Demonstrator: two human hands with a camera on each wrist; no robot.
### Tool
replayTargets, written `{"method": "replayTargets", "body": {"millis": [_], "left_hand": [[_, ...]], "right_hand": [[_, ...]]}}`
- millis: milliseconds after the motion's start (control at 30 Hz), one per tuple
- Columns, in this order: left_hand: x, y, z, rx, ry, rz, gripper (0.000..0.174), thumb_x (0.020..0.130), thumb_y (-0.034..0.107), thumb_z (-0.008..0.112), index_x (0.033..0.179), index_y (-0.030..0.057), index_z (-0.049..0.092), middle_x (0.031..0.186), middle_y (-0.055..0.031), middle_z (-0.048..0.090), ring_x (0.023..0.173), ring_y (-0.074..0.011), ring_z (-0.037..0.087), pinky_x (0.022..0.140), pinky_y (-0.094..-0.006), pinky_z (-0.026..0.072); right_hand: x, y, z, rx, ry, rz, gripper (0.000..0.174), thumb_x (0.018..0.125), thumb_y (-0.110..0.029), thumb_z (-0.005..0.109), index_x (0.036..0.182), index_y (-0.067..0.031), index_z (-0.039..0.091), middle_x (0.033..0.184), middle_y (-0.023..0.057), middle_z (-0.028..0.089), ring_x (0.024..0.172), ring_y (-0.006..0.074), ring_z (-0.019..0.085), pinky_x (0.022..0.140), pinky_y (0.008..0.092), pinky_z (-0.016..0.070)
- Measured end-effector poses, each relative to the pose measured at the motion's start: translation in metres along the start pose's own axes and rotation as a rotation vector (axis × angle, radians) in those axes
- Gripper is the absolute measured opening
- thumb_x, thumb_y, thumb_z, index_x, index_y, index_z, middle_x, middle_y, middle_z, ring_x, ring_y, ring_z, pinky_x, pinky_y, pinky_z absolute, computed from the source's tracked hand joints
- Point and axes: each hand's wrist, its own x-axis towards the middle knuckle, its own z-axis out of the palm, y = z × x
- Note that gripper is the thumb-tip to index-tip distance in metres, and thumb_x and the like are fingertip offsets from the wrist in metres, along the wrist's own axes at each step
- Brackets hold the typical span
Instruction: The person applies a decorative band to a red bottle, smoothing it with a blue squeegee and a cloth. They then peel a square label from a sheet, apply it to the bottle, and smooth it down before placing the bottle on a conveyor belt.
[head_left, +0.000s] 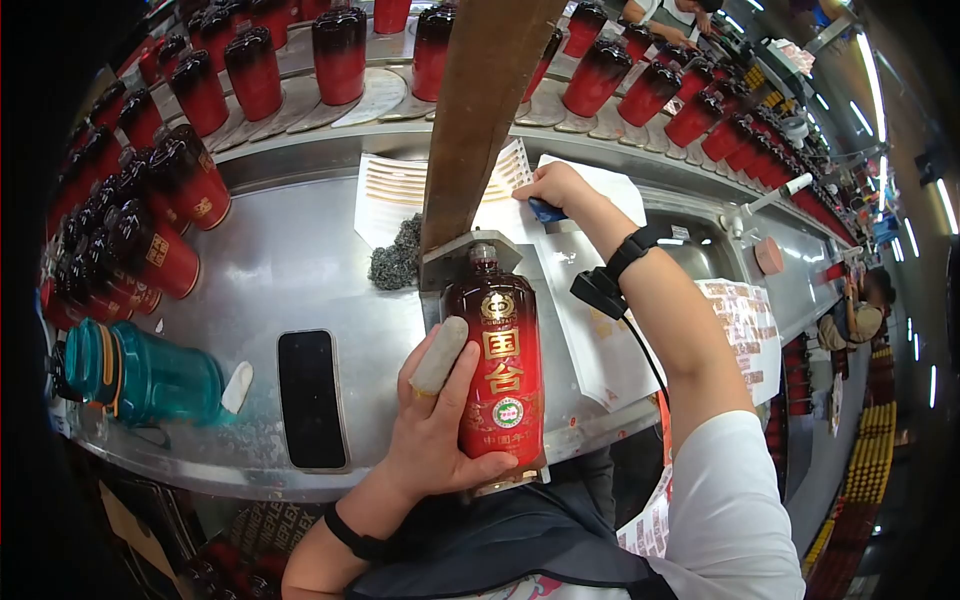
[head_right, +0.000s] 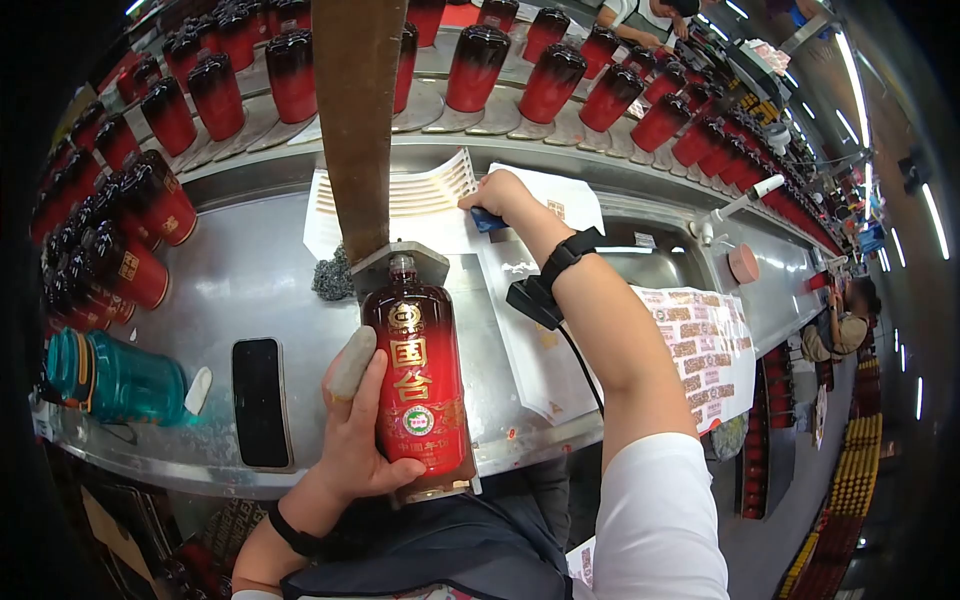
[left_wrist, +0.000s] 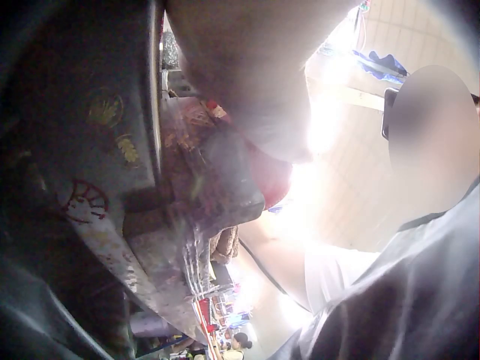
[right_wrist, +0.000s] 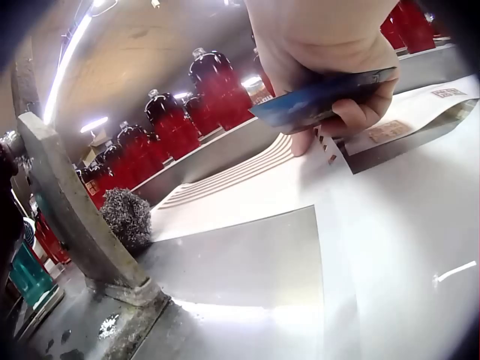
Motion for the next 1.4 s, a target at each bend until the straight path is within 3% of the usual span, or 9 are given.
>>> {"method": "replayTargets", "body": {"millis": [167, 333, 533, 633, 767, 933, 1167, 1300, 1400], "left_hand": [[0.000, -0.001, 0.000, 0.014, 0.000, 0.013, 0.101, 0.080, 0.066, 0.069, 0.150, -0.0008, 0.038, 0.158, -0.0236, 0.030, 0.141, -0.0443, 0.032, 0.115, -0.0525, 0.0289], [0.000, 0.000, -0.002, 0.041, -0.013, 0.023, 0.108, 0.076, 0.068, 0.071, 0.151, -0.0014, 0.036, 0.158, -0.0251, 0.029, 0.142, -0.0447, 0.031, 0.116, -0.0531, 0.0271], [-0.002, 0.014, 0.000, -0.056, -0.037, -0.073, 0.129, 0.058, 0.053, 0.092, 0.154, -0.0016, 0.025, 0.160, -0.0289, 0.018, 0.147, -0.0489, 0.023, 0.117, -0.0515, 0.0301], [0.002, 0.021, -0.007, -0.007, -0.068, -0.070, 0.128, 0.058, 0.050, 0.093, 0.154, -0.0024, 0.025, 0.160, -0.0288, 0.019, 0.146, -0.0502, 0.023, 0.117, -0.0505, 0.0316], [0.008, 0.054, -0.027, 0.103, -0.103, -0.008, 0.112, 0.059, 0.049, 0.092, 0.149, 0.0042, 0.041, 0.158, -0.0256, 0.026, 0.143, -0.0454, 0.029, 0.116, -0.0511, 0.0301], [0.006, 0.098, -0.019, 0.032, -0.054, 0.021, 0.064, 0.064, 0.039, 0.092, 0.121, 0.0166, 0.072, 0.149, -0.0144, 0.046, 0.131, -0.0344, 0.042, 0.109, -0.0459, 0.0355], [-0.019, 0.098, -0.001, 0.038, 0.012, 0.021, 0.034, 0.064, 0.009, 0.087, 0.095, 0.0152, 0.076, 0.143, -0.0093, 0.055, 0.129, -0.0333, 0.045, 0.106, -0.0423, 0.0399], [-0.023, 0.097, -0.011, 0.032, 0.001, -0.007, 0.029, 0.065, 0.006, 0.087, 0.092, 0.0141, 0.076, 0.143, -0.0116, 0.055, 0.129, -0.0332, 0.046, 0.107, -0.0417, 0.0391], [-0.026, 0.095, -0.014, -0.098, 0.040, -0.075, 0.026, 0.068, 0.008, 0.087, 0.090, 0.0150, 0.076, 0.148, -0.0119, 0.050, 0.133, -0.0338, 0.039, 0.108, -0.0404, 0.0364]], "right_hand": [[-0.005, 0.004, -0.002, 0.019, 0.040, 0.008, 0.026, 0.070, -0.024, 0.084, 0.074, -0.0008, 0.071, 0.065, 0.0047, 0.063, 0.057, 0.0134, 0.055, 0.057, 0.0316, 0.0478], [-0.043, -0.020, -0.015, -0.328, 0.377, -0.030, 0.023, 0.078, -0.028, 0.072, 0.092, -0.0113, 0.079, 0.084, 0.0151, 0.074, 0.078, 0.0333, 0.071, 0.074, 0.0402, 0.0561], [-0.130, -0.039, -0.068, -0.212, 0.484, -0.324, 0.023, 0.086, -0.029, 0.069, 0.096, -0.0108, 0.077, 0.090, 0.0150, 0.074, 0.085, 0.0316, 0.072, 0.078, 0.0408, 0.0553], [-0.206, -0.046, -0.099, -0.256, 0.489, -0.511, 0.019, 0.088, -0.022, 0.071, 0.095, -0.0042, 0.074, 0.089, 0.0110, 0.069, 0.071, 0.0261, 0.067, 0.069, 0.0358, 0.0518], [-0.310, -0.067, -0.106, -0.438, 0.380, -0.627, 0.006, 0.081, -0.007, 0.074, 0.085, -0.0060, 0.071, 0.080, 0.0083, 0.061, 0.066, 0.0249, 0.062, 0.060, 0.0360, 0.0490], [-0.391, -0.089, -0.072, -0.558, 0.038, -0.850, 0.021, 0.070, -0.005, 0.077, 0.090, -0.0073, 0.070, 0.083, 0.0056, 0.060, 0.071, 0.0241, 0.064, 0.057, 0.0361, 0.0509], [-0.406, -0.080, -0.033, -0.405, 0.033, -1.028, 0.031, 0.071, -0.010, 0.081, 0.099, -0.0053, 0.070, 0.083, 0.0060, 0.059, 0.069, 0.0228, 0.062, 0.054, 0.0312, 0.0503], [-0.398, -0.074, -0.022, -0.185, 0.009, -0.983, 0.039, 0.077, -0.012, 0.077, 0.114, -0.0058, 0.065, 0.094, 0.0059, 0.060, 0.075, 0.0177, 0.061, 0.057, 0.0277, 0.0488], [-0.394, -0.070, -0.014, 0.375, -0.209, -0.566, 0.064, 0.072, -0.012, 0.085, 0.130, -0.0068, 0.059, 0.116, 0.0087, 0.067, 0.068, 0.0164, 0.059, 0.063, 0.0262, 0.0501]]}}
